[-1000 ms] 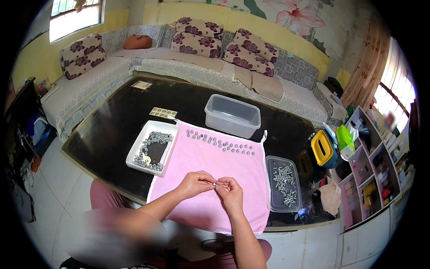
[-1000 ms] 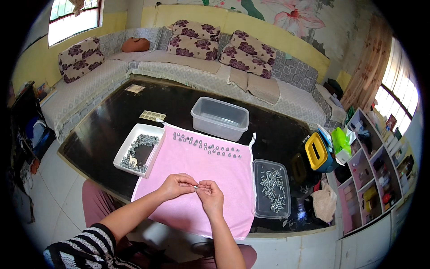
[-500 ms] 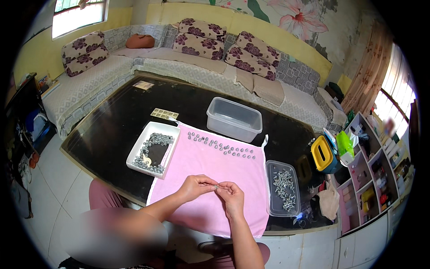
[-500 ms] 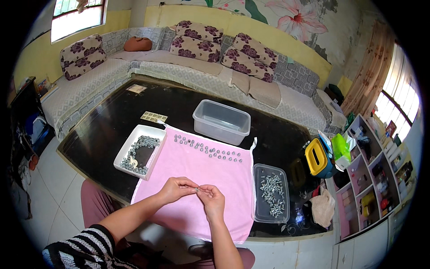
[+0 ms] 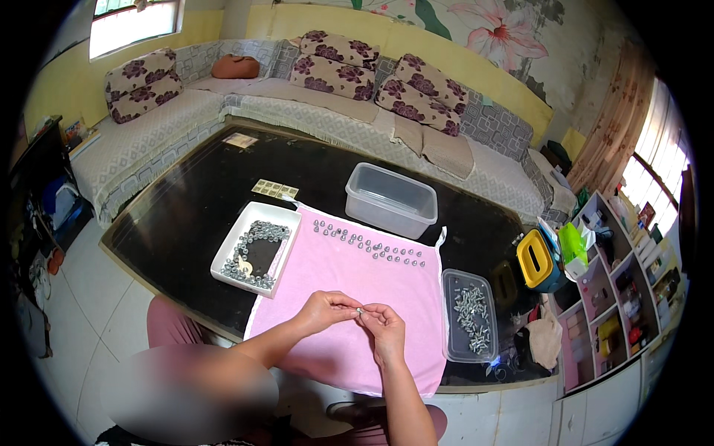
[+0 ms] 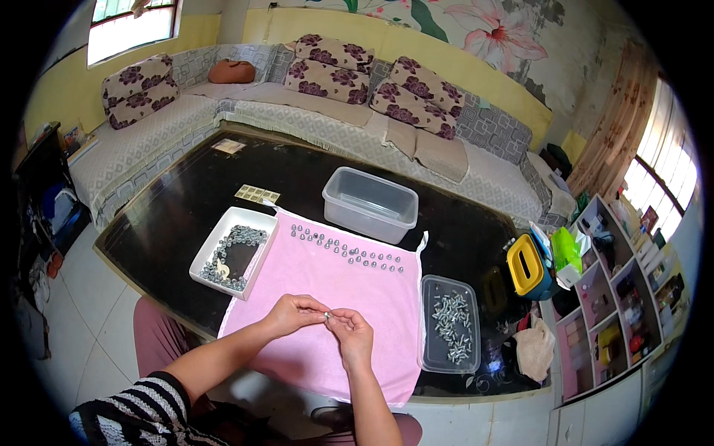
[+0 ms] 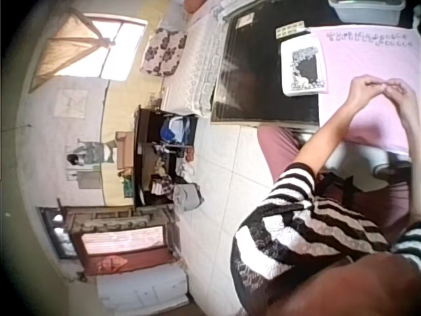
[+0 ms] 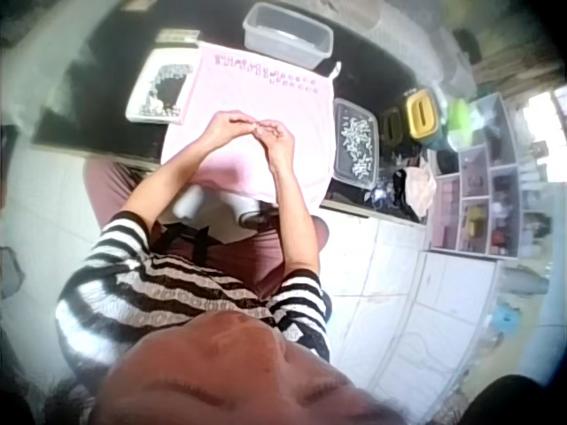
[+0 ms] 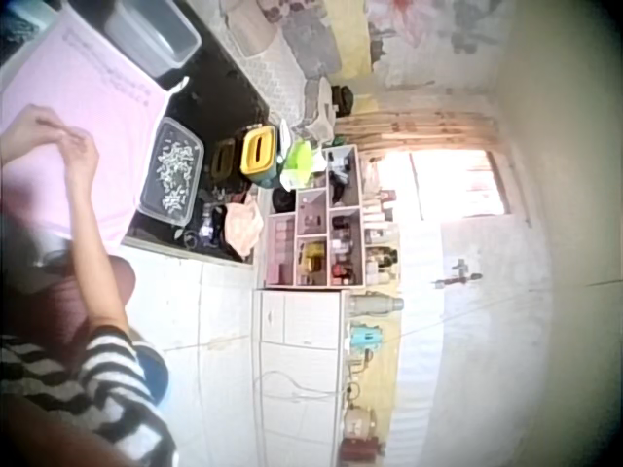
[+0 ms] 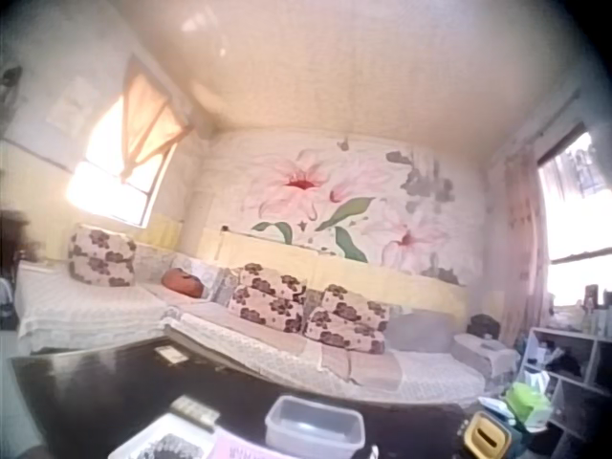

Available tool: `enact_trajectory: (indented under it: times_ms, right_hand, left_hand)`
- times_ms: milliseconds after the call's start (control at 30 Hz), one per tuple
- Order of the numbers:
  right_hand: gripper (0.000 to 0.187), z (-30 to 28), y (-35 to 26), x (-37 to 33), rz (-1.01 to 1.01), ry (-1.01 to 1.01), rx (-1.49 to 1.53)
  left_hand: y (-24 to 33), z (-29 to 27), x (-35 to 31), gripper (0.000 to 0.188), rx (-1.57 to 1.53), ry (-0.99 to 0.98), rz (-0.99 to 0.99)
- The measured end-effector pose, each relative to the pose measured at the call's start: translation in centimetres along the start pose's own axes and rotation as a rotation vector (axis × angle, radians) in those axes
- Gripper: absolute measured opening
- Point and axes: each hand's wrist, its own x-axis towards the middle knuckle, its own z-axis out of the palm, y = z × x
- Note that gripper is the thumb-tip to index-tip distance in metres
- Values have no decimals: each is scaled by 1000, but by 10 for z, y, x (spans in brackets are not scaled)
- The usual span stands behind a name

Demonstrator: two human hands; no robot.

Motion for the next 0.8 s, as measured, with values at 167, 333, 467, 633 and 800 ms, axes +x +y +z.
enact_trajectory:
  times_ms: [167,333,467,633,800]
  right_hand:
    - [9,2,1,1,18,27,32]
    - [8,2,0,2,56,58,0]
    - [10,8,-1,-1,40,63,11]
    - [15,3,-3,1,118,29,-108]
    - [19,7,-1,0,72,29,-76]
  left_hand:
    - [-1,1,-1,14,-83,3,-13]
    - [-5,1,1,13,-30,22,4]
    - [-9,1,2,13,-17,47,28]
    - [-4,0,1,13,33,30,28]
    - [-7,-1,2,13,-11,30,17]
